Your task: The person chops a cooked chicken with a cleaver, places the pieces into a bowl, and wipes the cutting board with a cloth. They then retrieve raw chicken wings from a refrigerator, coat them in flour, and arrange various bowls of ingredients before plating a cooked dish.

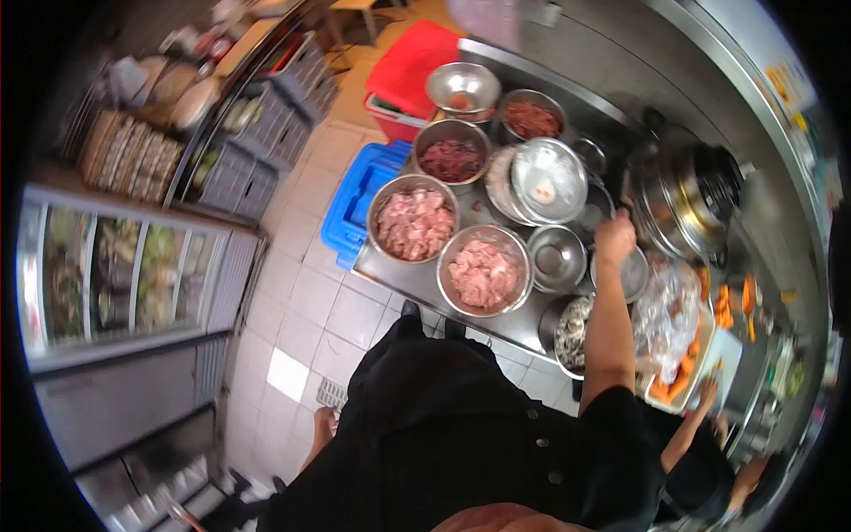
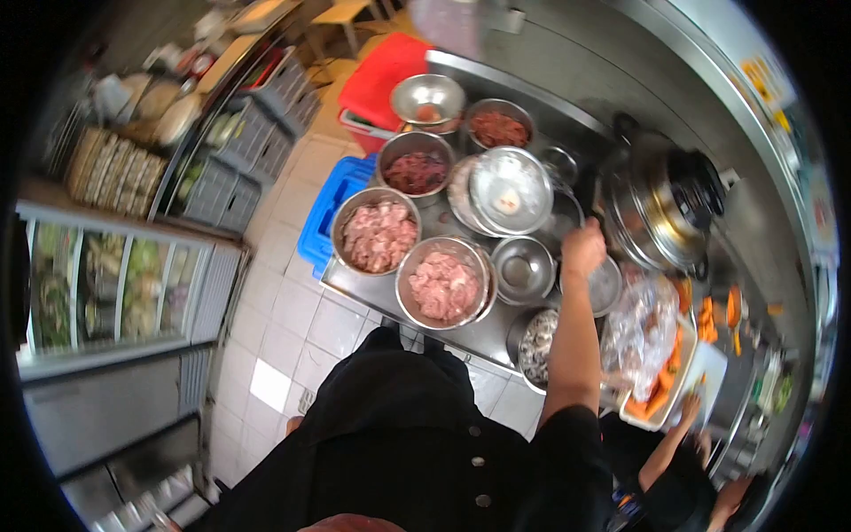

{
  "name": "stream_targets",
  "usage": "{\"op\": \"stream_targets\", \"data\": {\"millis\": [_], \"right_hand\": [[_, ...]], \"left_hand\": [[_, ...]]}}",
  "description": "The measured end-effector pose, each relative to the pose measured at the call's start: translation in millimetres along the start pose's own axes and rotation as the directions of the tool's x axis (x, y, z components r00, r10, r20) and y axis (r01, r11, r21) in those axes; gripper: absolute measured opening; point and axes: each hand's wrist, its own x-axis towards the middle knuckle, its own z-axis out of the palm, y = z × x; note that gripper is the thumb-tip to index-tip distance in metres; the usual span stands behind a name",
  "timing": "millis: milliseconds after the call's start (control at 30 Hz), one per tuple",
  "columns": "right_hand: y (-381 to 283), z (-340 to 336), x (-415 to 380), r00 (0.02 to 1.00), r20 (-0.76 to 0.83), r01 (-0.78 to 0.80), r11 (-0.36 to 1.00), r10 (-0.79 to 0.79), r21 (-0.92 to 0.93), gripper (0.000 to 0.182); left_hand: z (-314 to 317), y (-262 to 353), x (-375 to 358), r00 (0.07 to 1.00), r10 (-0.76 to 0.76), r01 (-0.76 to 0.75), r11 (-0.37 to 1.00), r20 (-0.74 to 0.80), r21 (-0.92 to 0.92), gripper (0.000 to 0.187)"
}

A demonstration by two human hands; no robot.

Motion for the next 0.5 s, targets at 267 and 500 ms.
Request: {"op": "stream_targets", "data": {"millis": [267,500], "right_hand": [[58.4,-61.0,1.7,0.801,-0.559,0.211,0.975,-0.215,-0.072,0.018],[-41.2,-167.9,-18.8,0.847,-0.396,0.019,0.725,0.354,0.689,0.034]], "left_hand": [[8.3,-21.2,36.1,0.885,0.413,-0.317,0.873,-0.216,0.371,0.065],[-48.1,98.1,-61.4,0.704,0.551,-0.630,0.775,-0.448,-0.036,0.052]]}}
